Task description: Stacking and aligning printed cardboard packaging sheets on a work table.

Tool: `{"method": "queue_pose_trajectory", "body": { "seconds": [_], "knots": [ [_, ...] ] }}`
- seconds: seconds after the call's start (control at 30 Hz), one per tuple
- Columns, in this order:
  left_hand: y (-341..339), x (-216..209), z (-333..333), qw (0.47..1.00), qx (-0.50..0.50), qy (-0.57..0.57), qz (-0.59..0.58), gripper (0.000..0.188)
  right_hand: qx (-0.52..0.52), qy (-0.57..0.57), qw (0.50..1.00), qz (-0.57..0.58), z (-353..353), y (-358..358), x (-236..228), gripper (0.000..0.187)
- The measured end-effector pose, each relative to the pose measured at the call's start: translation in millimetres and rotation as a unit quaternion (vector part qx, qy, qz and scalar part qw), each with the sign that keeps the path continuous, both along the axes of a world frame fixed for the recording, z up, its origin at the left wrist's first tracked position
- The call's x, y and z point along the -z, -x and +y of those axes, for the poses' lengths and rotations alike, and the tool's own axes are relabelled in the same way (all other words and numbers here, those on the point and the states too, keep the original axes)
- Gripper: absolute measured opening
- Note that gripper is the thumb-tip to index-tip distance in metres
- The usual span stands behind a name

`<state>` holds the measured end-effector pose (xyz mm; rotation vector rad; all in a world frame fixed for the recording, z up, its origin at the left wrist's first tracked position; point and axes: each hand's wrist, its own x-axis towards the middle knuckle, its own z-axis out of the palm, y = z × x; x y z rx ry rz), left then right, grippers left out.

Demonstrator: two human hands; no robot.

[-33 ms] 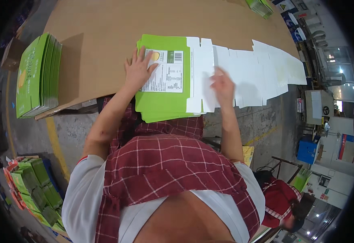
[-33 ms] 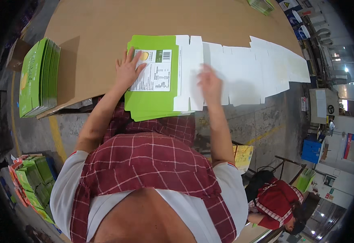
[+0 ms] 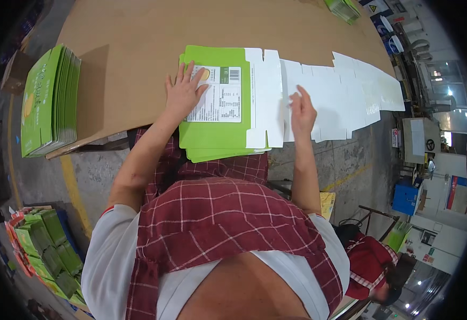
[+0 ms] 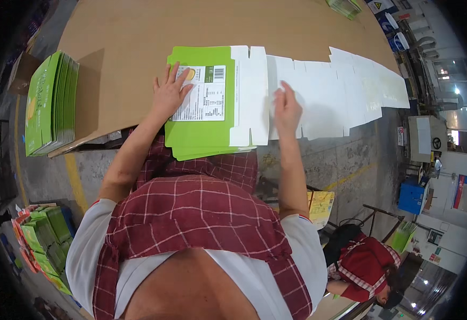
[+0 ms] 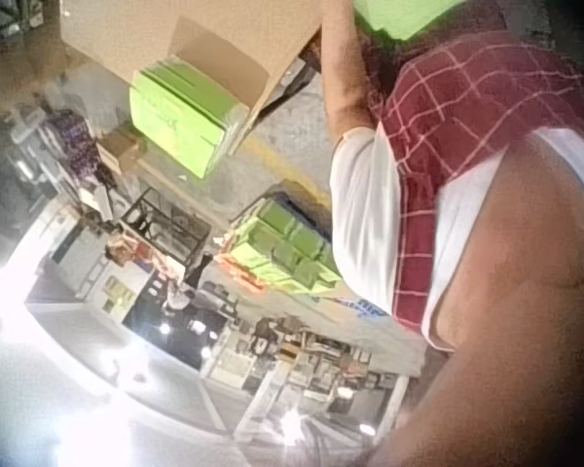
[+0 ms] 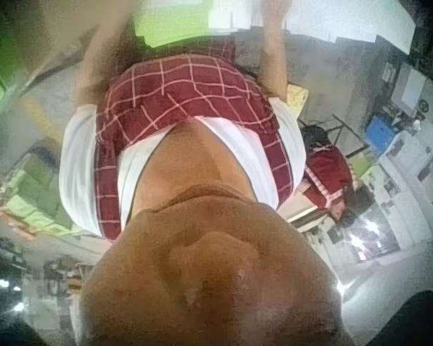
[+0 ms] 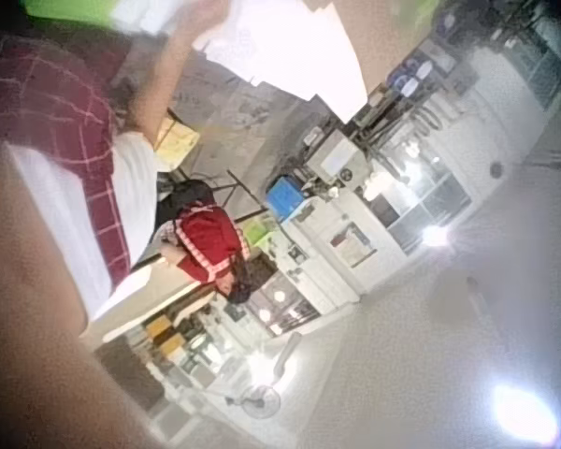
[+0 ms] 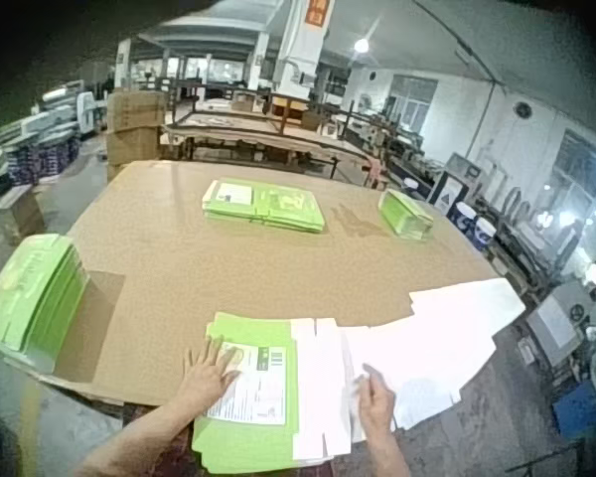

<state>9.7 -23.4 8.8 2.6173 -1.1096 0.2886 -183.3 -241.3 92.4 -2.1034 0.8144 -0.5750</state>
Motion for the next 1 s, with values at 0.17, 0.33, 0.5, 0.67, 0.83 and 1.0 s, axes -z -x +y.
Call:
{"method": "queue_pose_trajectory", "body": {
  "seconds": [0.17,0.33,0.5,0.67,0.83,1.0],
  "knots": [
    [-2,6,-3,0.997,0.029,0.008,0.068,0.043,-0.139,-0.129,0.981,-0.051,-27,-30,37,0.049],
    [0,-2,-11,0.997,0.039,-0.011,0.066,0.043,-0.234,0.106,0.954,0.152,6,-89,34,0.061],
    [-4,-4,-11,0.996,0.025,-0.009,0.083,0.045,-0.170,0.307,0.904,0.245,76,-22,62,0.068],
    [-9,1,-3,0.995,0.018,0.004,0.096,0.044,-0.153,0.127,0.978,0.062,75,72,38,0.041],
    [-9,3,-7,0.992,0.050,0.024,0.113,0.043,0.257,-0.336,0.899,-0.116,21,112,90,0.029],
    [-10,7,-6,0.990,0.054,0.025,0.126,0.043,0.257,-0.506,0.778,-0.270,10,92,112,0.040]
  ]
}}
